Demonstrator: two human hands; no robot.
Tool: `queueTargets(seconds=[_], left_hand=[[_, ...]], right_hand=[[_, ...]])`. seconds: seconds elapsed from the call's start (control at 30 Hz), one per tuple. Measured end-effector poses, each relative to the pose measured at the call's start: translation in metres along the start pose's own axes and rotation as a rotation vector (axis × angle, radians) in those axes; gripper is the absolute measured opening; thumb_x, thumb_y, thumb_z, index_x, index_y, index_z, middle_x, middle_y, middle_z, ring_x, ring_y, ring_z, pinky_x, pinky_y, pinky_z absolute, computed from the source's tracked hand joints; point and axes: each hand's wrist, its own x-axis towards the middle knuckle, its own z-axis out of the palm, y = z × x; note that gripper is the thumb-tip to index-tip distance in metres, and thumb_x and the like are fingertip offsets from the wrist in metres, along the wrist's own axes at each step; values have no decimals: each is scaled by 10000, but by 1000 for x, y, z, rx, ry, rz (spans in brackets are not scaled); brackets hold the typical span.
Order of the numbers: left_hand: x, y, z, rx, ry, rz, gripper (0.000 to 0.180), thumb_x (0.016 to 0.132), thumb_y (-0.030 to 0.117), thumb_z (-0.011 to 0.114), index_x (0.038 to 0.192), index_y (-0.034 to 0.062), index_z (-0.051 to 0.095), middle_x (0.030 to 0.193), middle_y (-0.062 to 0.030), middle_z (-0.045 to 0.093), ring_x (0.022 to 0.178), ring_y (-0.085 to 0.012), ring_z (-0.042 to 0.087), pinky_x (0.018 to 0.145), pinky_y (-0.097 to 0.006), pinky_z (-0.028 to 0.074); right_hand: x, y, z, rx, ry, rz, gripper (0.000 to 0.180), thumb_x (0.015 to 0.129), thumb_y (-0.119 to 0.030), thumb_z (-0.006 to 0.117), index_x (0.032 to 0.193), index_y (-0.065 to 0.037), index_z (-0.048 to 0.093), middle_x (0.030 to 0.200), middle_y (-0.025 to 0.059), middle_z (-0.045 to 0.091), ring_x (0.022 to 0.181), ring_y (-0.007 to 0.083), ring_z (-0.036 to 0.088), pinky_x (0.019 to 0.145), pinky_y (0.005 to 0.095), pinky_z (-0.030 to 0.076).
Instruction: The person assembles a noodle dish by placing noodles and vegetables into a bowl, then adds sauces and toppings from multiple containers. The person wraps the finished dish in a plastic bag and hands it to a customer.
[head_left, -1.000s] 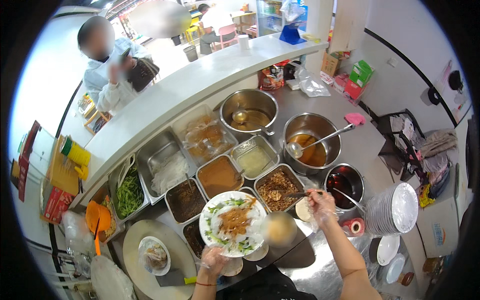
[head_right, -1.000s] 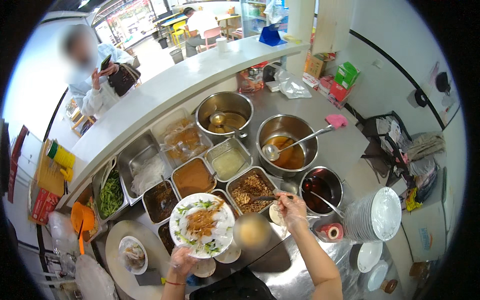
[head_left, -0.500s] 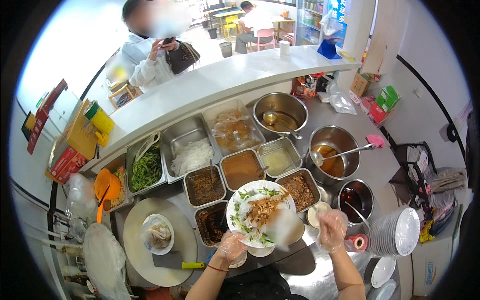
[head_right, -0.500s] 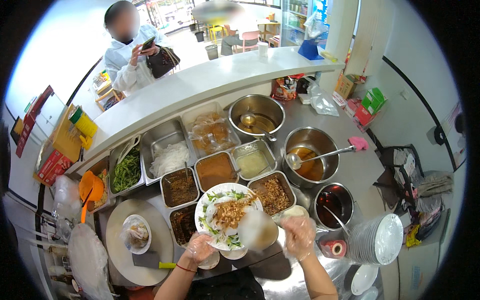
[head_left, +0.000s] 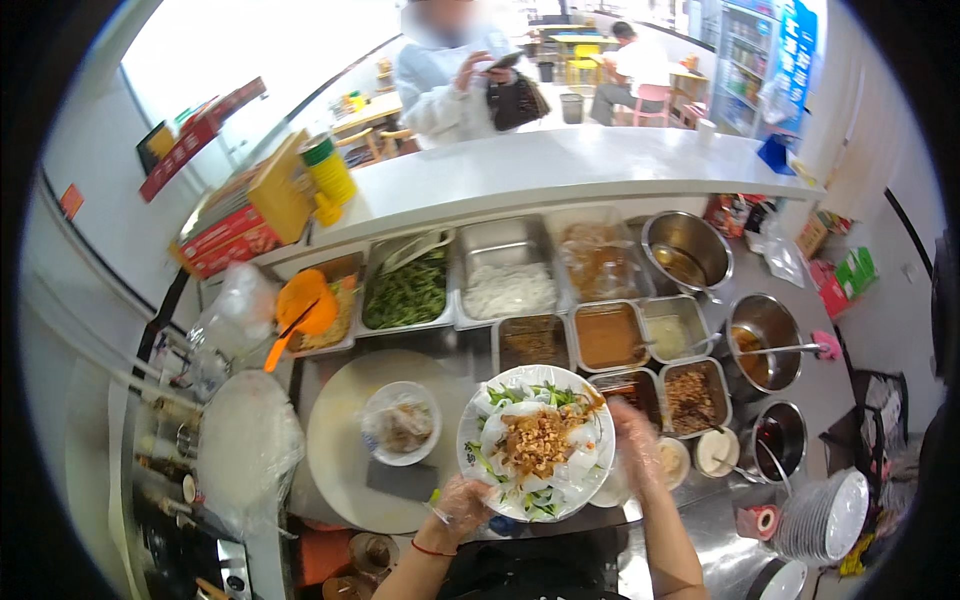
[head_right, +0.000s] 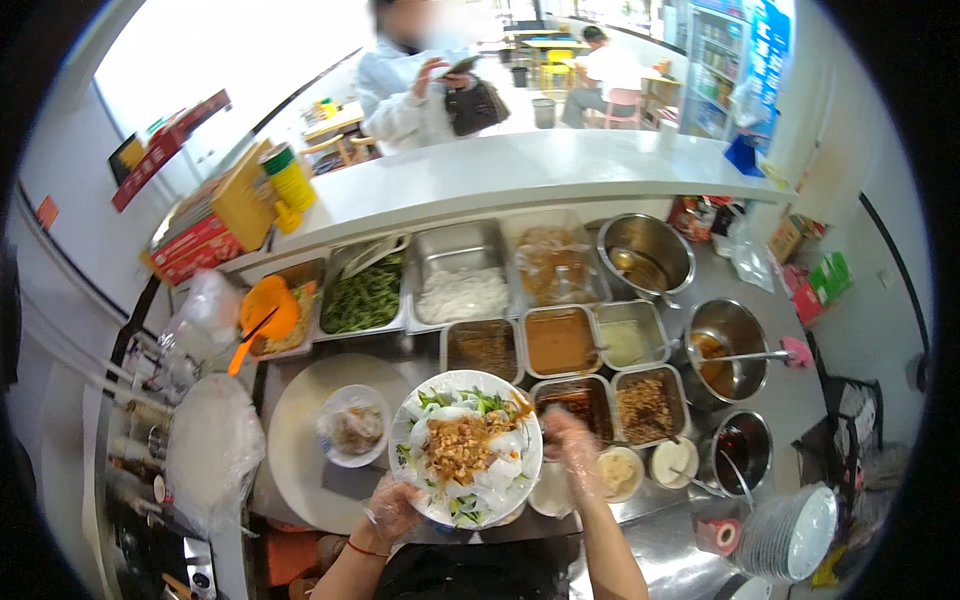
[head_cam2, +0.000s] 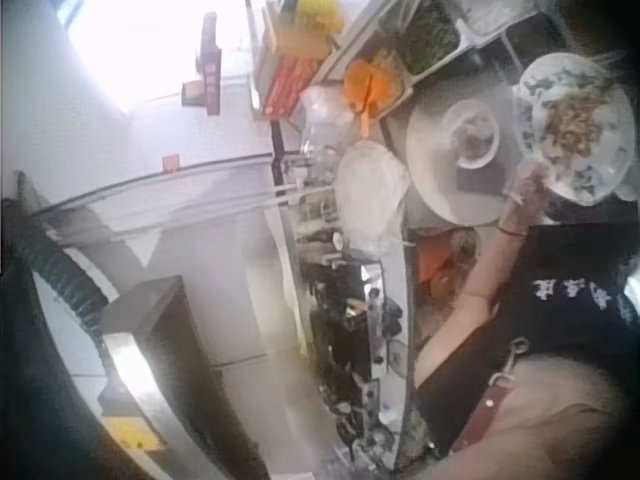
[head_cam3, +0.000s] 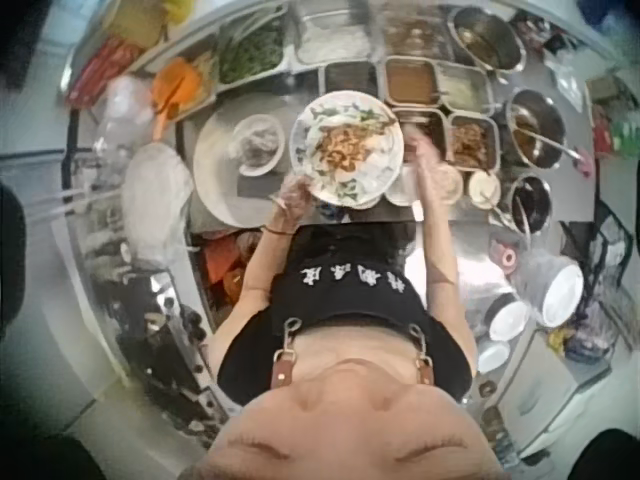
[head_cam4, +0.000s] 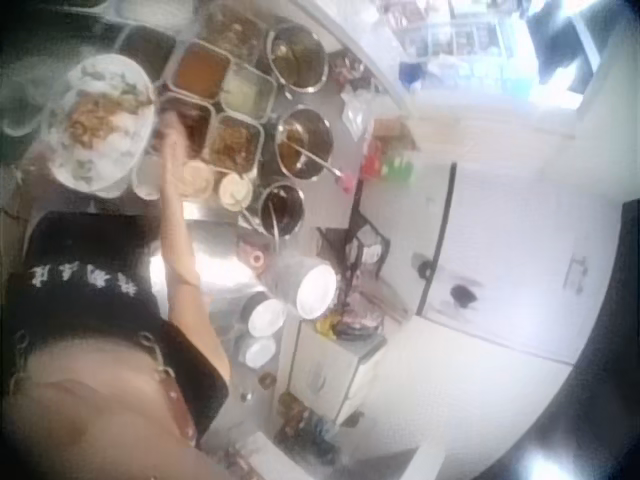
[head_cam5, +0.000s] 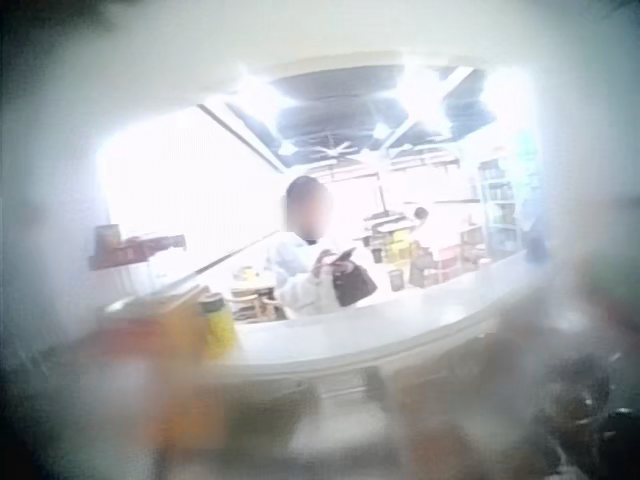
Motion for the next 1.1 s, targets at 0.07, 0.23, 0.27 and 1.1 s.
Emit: queueTargets(seconds=[0.07, 0.23, 0.27, 1.1], left_hand=[[-27, 16, -20, -10, 61, 116, 637, 659, -70, 537, 1277, -34, 390, 1180, -180, 551, 1054, -311, 576, 903, -440, 490], [-91, 68, -94, -33, 159, 146, 519, 697, -84, 524, 1205, -3, 462, 1099, -129, 588, 983, -280, 596, 861, -393, 514], [-105, 82, -108, -31, 165, 147, 517, 695, -75, 522, 1204, -4, 463, 1101, -131, 588, 992, -287, 593, 871, -399, 509], [-155, 171, -352, -56, 384, 163, 537, 700, -71, 425, 1235, -26, 425, 1159, -156, 542, 1014, -295, 577, 825, -428, 521]], right_hand=[[-12, -7, 92, 641, -151, 715, 590, 862, -486, 533, 1250, -45, 480, 1236, 141, 536, 1132, 261, 519, 923, 412, 461], [-4, 56, 202, 697, -161, 782, 418, 853, -285, 551, 1137, 23, 556, 1060, 193, 620, 935, 311, 626, 815, 467, 530], [12, 80, 213, 656, -236, 860, 418, 835, -269, 567, 1108, 47, 563, 1054, 208, 618, 921, 320, 629, 809, 465, 535], [54, 162, 452, -711, -918, 49, 152, 850, -38, 550, 966, 7, 637, 1003, 87, 664, 938, 157, 600, 852, 287, 465]])
